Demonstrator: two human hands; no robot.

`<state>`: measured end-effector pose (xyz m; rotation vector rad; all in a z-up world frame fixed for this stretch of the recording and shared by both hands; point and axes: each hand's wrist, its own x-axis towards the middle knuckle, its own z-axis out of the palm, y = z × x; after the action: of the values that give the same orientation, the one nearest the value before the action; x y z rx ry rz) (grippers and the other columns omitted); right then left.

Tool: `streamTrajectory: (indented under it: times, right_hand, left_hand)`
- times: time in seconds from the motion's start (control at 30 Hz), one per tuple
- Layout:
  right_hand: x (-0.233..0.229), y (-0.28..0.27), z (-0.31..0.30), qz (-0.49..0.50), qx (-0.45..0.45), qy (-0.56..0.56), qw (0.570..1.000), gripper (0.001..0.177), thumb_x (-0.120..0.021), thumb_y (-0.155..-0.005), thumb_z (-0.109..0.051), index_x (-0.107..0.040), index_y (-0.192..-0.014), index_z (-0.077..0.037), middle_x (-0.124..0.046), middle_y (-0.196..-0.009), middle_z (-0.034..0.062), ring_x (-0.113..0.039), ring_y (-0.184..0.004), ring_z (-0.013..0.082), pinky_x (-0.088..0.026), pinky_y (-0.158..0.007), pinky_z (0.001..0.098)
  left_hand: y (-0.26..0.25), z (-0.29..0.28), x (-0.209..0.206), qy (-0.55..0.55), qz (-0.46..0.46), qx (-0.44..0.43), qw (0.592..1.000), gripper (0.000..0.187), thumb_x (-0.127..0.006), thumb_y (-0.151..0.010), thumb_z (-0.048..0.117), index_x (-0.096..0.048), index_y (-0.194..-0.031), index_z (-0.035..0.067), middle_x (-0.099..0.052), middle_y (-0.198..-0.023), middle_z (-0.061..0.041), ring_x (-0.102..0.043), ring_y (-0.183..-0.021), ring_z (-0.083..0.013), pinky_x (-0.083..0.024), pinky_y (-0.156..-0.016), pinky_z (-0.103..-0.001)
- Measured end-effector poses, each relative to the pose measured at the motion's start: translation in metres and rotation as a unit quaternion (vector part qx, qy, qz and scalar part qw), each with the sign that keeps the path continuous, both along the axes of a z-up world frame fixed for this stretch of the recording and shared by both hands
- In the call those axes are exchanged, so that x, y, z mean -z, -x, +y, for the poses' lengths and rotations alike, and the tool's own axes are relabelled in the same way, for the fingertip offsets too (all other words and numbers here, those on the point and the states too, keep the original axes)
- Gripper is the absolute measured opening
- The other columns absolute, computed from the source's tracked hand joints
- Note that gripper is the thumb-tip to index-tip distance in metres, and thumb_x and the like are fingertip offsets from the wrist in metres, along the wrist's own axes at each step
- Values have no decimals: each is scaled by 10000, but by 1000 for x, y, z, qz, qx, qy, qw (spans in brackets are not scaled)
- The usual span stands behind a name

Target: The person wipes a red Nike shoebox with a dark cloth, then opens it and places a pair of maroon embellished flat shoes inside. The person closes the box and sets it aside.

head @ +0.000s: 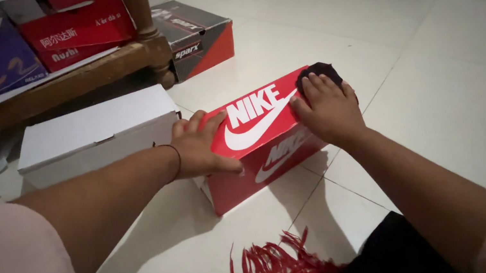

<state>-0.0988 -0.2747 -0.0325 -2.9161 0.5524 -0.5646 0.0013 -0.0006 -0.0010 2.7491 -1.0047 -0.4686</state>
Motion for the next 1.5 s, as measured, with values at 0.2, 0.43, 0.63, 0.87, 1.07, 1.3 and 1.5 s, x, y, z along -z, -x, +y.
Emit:
streamTrajectory:
  times: [0.2, 0.43, 0.63, 0.87, 1.07, 1.3, 1.5]
  right_hand:
    - [-7, 2, 46, 47, -111, 17, 993, 676, -317, -1028, -493, -320, -1574, -94, -293, -1654, 113, -247, -1529, 268, -156, -1213, 548]
    - [-9, 3, 97, 41, -274, 36, 960, 665, -308, -1052, -474, -330, -1572, -60, -285, -1669, 147, -235, -1554, 292, -190, -1232, 494]
    - [-20, -17, 53, 92, -240, -2, 966, 685, -331, -1033, -492, -290, -1580, -81, -248, -1668, 138, -200, -1548, 283, -187, -1228, 489]
    - [-22, -41, -23, 188, -66, 54, 978, 776, -241, -1016, -616, -187, -1609, -117, -152, -1704, 113, -111, -1585, 259, -163, -1244, 510]
    - [-13, -44, -31, 146, -4, 6, 989, 842, -231, -995, -659, -163, -1623, -101, -144, -1705, 131, -111, -1580, 269, -147, -1254, 481]
    - [-20, -33, 10, 157, -65, 12, 985, 815, -234, -1026, -609, -145, -1620, -58, -153, -1693, 162, -140, -1571, 289, -149, -1251, 491]
    - [-14, -24, 63, 130, -210, 38, 968, 758, -260, -1024, -560, -202, -1606, -77, -175, -1685, 153, -165, -1555, 293, -167, -1233, 490]
  left_hand:
    - [6, 2, -5, 14, 16, -8, 1000, 1376, -814, -492, 689, -126, -1639, 361, 5, -1715, -158, 48, -1552, -476, -201, -1236, -549]
    - [-13, -1, 19, 3, -35, 14, 999, 1341, -784, -559, 743, -143, -1643, 284, -19, -1712, -198, 4, -1535, -506, -187, -1253, -533]
    - [-3, 1, 8, 20, 3, 6, 1000, 1357, -803, -522, 693, -127, -1648, 352, 15, -1717, -162, 47, -1549, -480, -184, -1247, -544]
    - [5, 1, -1, 15, 8, -18, 1000, 1346, -813, -515, 646, -139, -1646, 366, 1, -1721, -135, 40, -1565, -439, -212, -1240, -547]
    - [3, 3, 4, 36, -5, -5, 999, 1331, -816, -520, 646, -154, -1637, 349, -14, -1717, -140, 23, -1550, -458, -212, -1242, -531]
    - [2, 3, 5, 25, -20, 5, 999, 1322, -802, -544, 682, -158, -1644, 330, -26, -1715, -155, 31, -1549, -474, -183, -1254, -535]
    - [-4, 1, 13, 30, -17, 13, 999, 1323, -799, -560, 673, -134, -1647, 319, -6, -1720, -148, 39, -1552, -458, -145, -1259, -529]
